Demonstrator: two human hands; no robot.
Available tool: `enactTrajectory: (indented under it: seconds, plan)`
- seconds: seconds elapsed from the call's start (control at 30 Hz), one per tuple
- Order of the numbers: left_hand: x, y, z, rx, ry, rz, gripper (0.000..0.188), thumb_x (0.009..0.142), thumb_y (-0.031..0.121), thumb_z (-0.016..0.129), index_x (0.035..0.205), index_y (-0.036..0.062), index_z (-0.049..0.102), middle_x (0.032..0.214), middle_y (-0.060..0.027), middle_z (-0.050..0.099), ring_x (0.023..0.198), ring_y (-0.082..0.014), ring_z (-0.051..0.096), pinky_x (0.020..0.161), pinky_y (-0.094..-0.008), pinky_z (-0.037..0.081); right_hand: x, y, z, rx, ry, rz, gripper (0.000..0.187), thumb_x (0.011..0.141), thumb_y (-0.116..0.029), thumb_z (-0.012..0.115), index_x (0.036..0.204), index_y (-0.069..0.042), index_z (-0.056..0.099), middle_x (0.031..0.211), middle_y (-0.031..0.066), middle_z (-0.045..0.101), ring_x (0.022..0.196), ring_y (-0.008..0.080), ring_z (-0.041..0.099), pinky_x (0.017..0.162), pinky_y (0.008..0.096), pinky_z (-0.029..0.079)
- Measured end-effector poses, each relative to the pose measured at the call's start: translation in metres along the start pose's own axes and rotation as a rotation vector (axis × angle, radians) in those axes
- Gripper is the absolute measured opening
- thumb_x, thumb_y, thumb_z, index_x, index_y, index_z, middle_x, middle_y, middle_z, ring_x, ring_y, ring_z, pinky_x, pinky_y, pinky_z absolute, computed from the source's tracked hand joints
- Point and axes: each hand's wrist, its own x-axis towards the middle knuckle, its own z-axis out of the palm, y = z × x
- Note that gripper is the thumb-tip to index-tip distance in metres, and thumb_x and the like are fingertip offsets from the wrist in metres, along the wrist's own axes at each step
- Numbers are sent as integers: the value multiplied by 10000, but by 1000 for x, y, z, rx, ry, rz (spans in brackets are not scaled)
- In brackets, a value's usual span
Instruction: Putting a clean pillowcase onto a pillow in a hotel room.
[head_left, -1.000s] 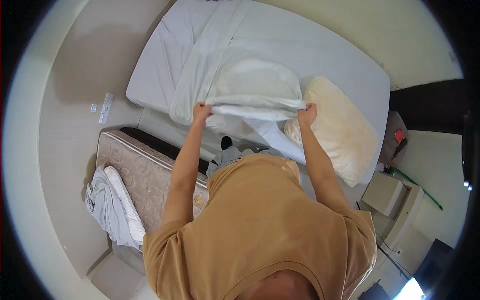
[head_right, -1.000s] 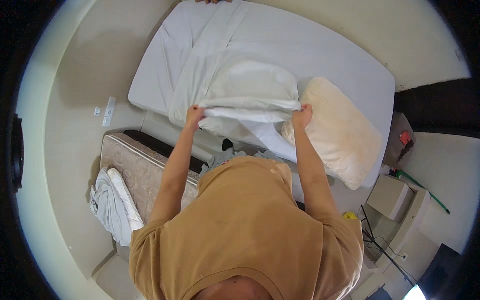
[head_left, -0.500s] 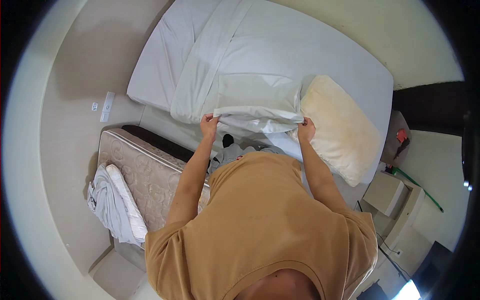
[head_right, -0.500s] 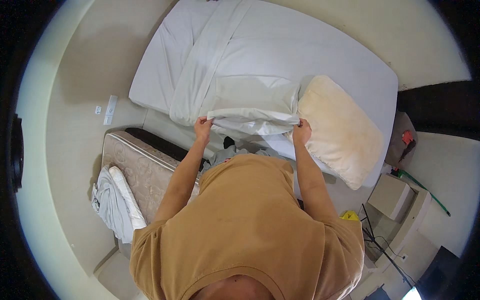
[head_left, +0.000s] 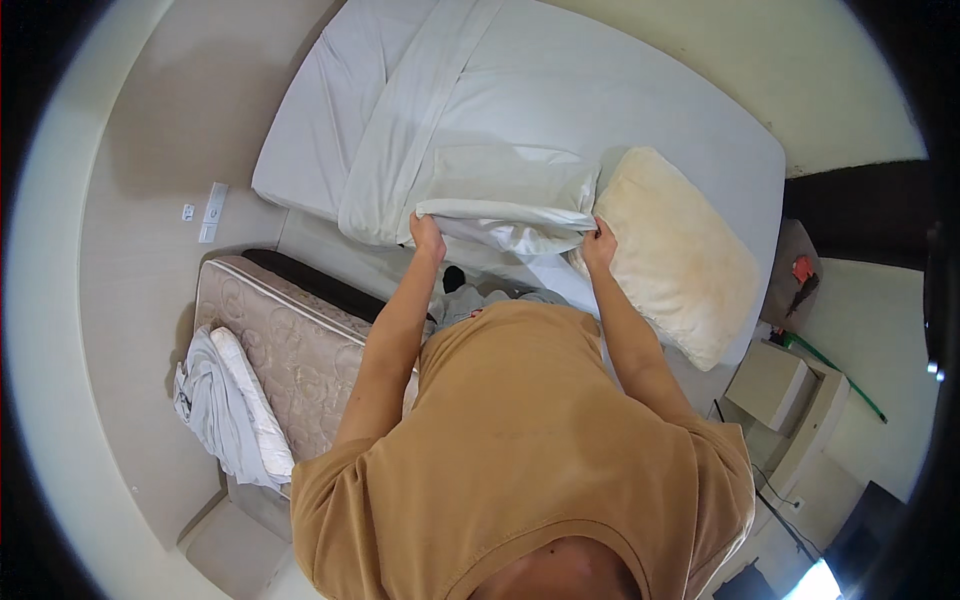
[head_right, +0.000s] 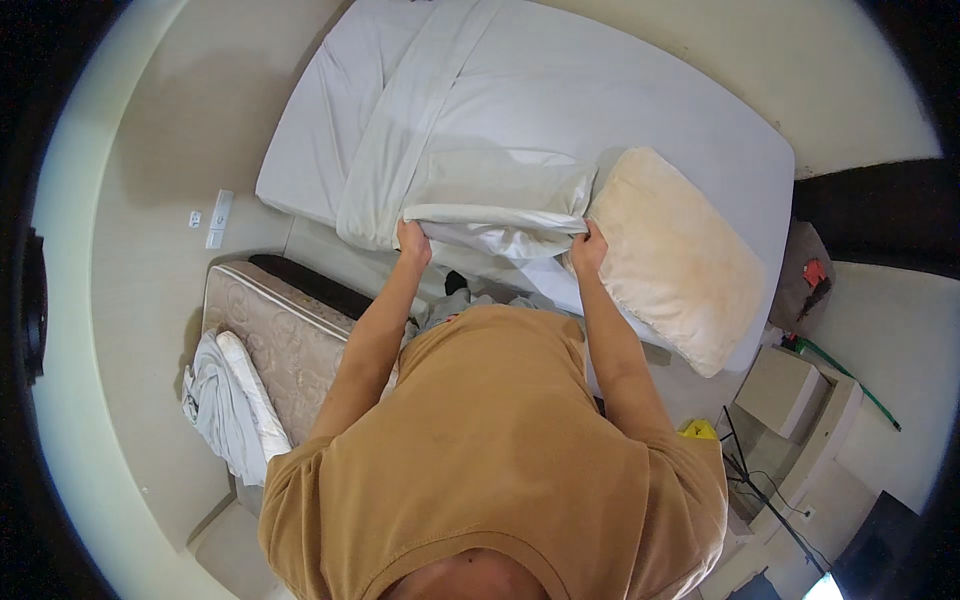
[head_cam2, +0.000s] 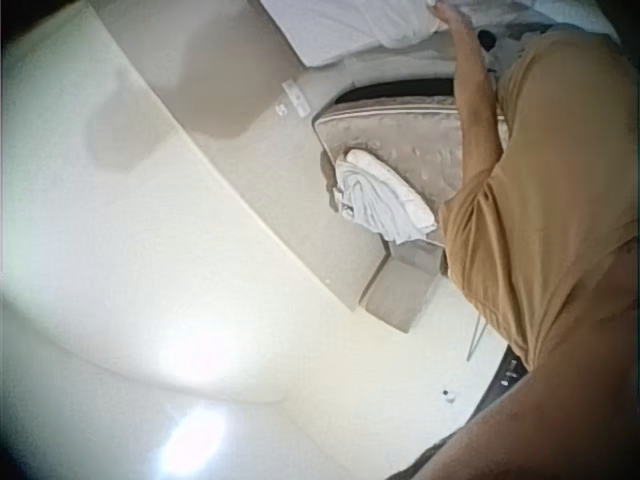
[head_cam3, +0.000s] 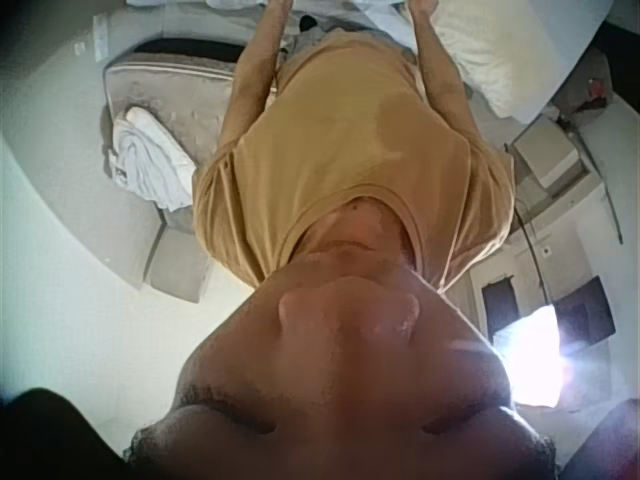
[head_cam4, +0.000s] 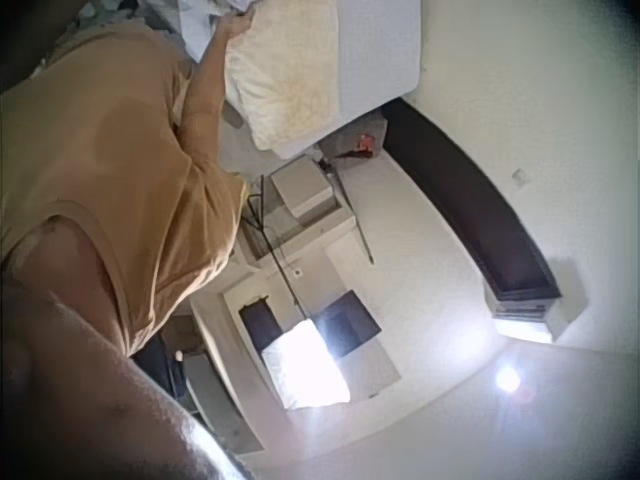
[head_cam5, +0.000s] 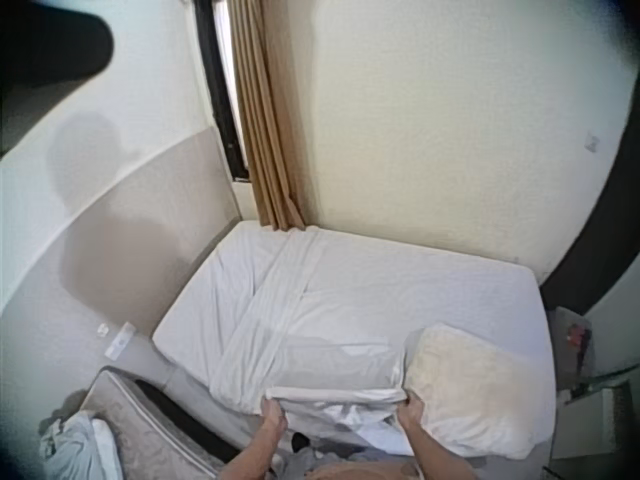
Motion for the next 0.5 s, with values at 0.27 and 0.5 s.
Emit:
enactTrajectory:
  seconds: [0.27,0.5]
  plan:
    - [-14,59,18,1030,-410,-31,404,852,304,523,1050,-45,568,947,-128,635,838,-230,582,751,-359,454,57,54,4,816,7,850,427,863,-227,424,1172,7,603,1084,145,650,948,326,633,873,413,507]
    - [17,78,-15,-100,-370,-621,582,862,422,576,1236,-23,533,1164,-148,618,1015,-285,608,902,-413,478,53,-50,-57,954,-839,868,548,859,-435,499,1218,-30,581,1192,146,630,1075,298,606,943,433,476]
